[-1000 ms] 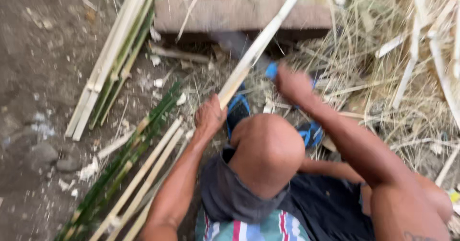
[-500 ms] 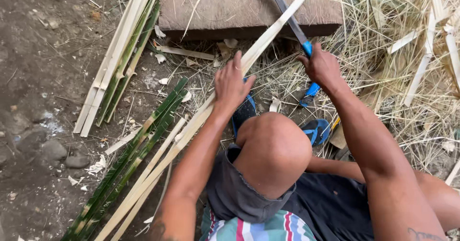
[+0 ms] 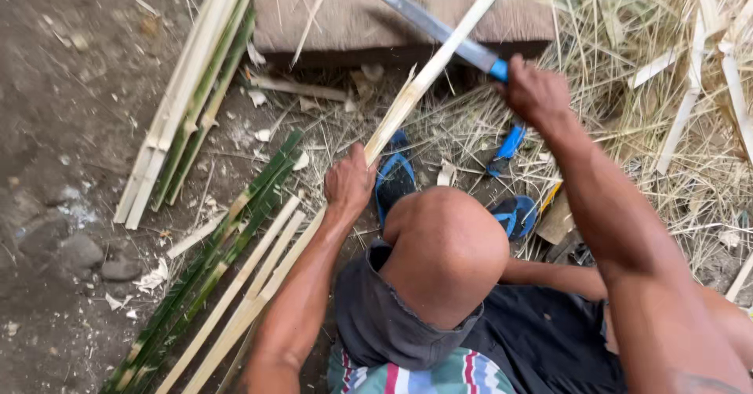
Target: The person sits on the ground and uses a machete to split long bamboo stalks into thin strips. They repeatedly position each stalk on a wooden block, strike it with the machete, and separate the resulting strips.
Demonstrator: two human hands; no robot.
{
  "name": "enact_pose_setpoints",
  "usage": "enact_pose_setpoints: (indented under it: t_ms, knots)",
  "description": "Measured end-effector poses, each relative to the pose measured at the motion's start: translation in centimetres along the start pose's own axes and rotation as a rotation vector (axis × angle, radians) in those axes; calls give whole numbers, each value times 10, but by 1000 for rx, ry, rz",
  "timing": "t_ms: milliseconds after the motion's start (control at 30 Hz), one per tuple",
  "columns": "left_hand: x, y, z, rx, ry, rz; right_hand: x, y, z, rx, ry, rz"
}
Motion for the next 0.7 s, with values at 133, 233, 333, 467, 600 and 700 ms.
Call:
enact_pose_setpoints:
  t_ms: [133,233,333,467,600,700]
  knots:
    - [11,14,-12,-63,-44,-121,-14,-4,31,75,33,-59]
    - [-7,-3,8,66,-44,0,-44,-22,44,221,-37,93]
    - [-3,-40,61,256,-86,162,10,-3,-35,-30,-110,-63]
    - [14,-47,69,-54,-80,-208,13,1,-77,-111,29,-134]
    - [11,20,53,57,-290,-155,-19,-9,-82,-186,151,-64]
    - [32,48,4,-37,-407,-133,-18,-1,-74,-152,159,-93]
Point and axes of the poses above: each hand's wrist, its own y-axis towards the middle knuckle, its own x-axis out of the back of the hand, z = x × y, the point moved 9 cm from there along y, towards the middle knuckle, and after that the axes turned 11 degrees about x, right-handed, at the moved point
